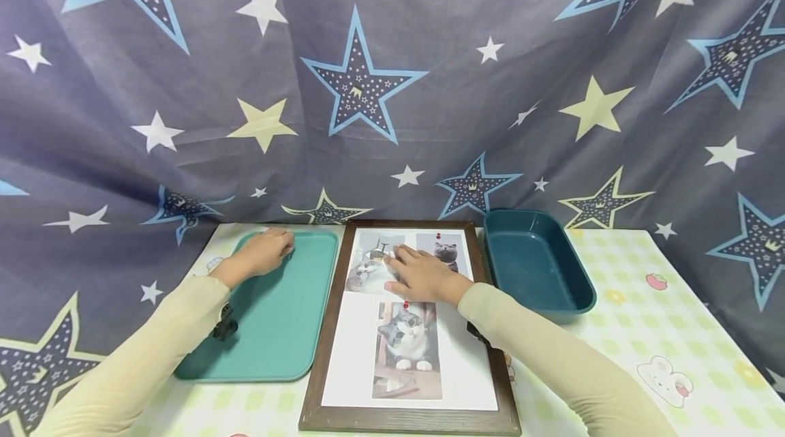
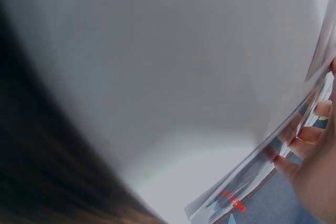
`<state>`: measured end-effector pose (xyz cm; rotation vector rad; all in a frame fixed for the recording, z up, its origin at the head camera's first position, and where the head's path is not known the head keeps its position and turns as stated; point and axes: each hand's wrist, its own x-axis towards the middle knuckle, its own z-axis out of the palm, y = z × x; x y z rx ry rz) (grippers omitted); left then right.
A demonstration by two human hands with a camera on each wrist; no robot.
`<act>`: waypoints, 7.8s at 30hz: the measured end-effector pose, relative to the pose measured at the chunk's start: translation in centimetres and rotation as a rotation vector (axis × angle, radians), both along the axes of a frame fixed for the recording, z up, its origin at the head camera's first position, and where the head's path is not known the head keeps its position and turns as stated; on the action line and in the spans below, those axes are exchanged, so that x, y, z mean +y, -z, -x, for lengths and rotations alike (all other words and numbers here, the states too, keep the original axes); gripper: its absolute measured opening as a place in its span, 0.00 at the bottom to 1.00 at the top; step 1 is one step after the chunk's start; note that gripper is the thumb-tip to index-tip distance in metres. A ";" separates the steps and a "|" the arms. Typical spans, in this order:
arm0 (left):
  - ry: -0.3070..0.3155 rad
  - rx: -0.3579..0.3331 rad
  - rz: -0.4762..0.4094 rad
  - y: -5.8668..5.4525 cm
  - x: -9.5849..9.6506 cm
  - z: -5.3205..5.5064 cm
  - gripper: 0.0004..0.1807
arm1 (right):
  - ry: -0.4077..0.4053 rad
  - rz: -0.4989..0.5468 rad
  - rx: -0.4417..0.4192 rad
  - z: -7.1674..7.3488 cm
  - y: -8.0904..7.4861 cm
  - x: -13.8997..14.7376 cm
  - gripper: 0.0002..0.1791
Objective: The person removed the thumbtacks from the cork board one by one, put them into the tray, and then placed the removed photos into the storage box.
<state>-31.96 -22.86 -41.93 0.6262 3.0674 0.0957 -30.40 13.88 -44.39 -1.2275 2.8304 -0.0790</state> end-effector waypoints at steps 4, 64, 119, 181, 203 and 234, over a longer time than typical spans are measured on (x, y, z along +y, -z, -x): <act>0.008 -0.014 -0.003 0.3 -0.3 0.2 0.12 | -0.009 0.015 0.009 0.0 0.0 0.0 0.38; -0.125 -0.174 -0.040 0.5 0.6 1.1 0.10 | 0.018 -0.033 -0.040 0.3 -0.5 -0.1 0.39; -0.425 -0.724 -1.001 -3.3 11.5 2.9 0.27 | 0.046 -0.050 -0.052 0.3 -0.2 -0.3 0.40; -0.557 -0.806 -0.985 -0.6 12.8 3.1 0.30 | -0.013 -0.002 -0.033 0.3 -0.8 -0.4 0.37; -0.559 -0.789 -0.994 -0.7 12.7 3.0 0.30 | 0.014 -0.042 -0.030 0.5 -3.7 -0.6 0.32; -0.551 -0.815 -1.025 -0.8 12.4 2.8 0.28 | 0.501 0.120 -0.009 1.9 -11.6 22.8 0.16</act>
